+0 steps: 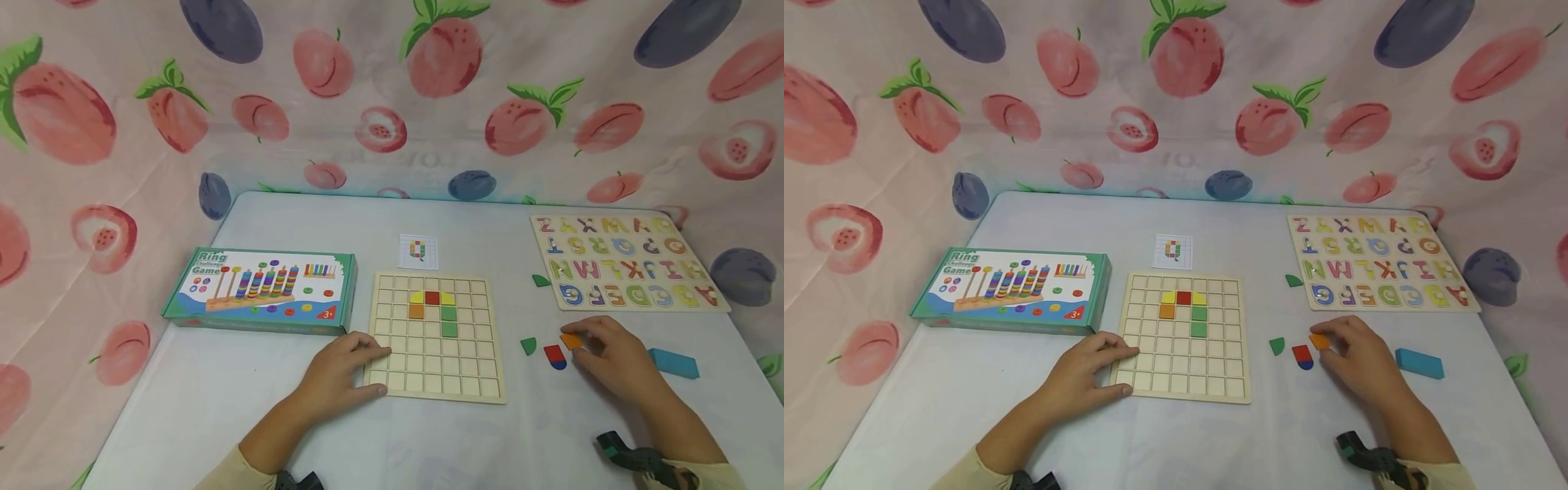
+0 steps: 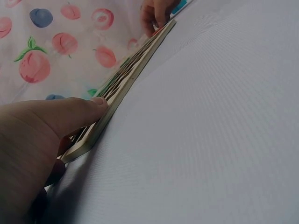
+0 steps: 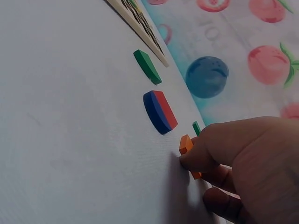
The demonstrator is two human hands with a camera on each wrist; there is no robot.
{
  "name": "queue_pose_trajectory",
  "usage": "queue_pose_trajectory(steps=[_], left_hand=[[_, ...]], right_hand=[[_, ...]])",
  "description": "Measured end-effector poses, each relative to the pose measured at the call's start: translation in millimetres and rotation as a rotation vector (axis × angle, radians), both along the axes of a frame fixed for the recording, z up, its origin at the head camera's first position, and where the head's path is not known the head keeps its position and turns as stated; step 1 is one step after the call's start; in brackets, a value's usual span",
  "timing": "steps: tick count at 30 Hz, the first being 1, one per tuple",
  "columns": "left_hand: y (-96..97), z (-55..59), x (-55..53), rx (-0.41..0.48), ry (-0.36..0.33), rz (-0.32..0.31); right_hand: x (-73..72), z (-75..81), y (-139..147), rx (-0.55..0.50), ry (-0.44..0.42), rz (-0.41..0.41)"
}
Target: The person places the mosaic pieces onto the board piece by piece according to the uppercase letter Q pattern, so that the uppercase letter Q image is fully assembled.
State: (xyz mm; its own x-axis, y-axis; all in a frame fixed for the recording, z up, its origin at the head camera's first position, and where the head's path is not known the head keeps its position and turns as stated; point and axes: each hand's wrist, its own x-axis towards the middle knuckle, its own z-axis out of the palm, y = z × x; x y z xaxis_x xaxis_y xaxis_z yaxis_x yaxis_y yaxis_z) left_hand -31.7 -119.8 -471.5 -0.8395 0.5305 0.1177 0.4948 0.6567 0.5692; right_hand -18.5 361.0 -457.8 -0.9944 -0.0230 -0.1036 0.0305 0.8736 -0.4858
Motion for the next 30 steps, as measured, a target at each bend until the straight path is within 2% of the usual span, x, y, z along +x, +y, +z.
queue_pose_trajectory(steps=[10,14,20,30], left_hand=[[-1.8,-0.8,-0.4,-0.01,0.013,-0.005],[-1.3,-0.7,-0.6,-0.012,0.005,-0.006],[-0.9,1.1,-0.5,-0.011,-0.012,-0.004],[-1.6,-0.5,-1.4,-0.018,-0.008,-0.007]], right_hand=[[-5.5,0.7,-4,0.011,0.033,-0.01],[-9.5,3.7,-11,0.004,0.077,-0.006],[-17.2,8.7,-31,-0.04,0.178,0.041],[-33.1,12.3,-75,-0.114,0.197,0.135]])
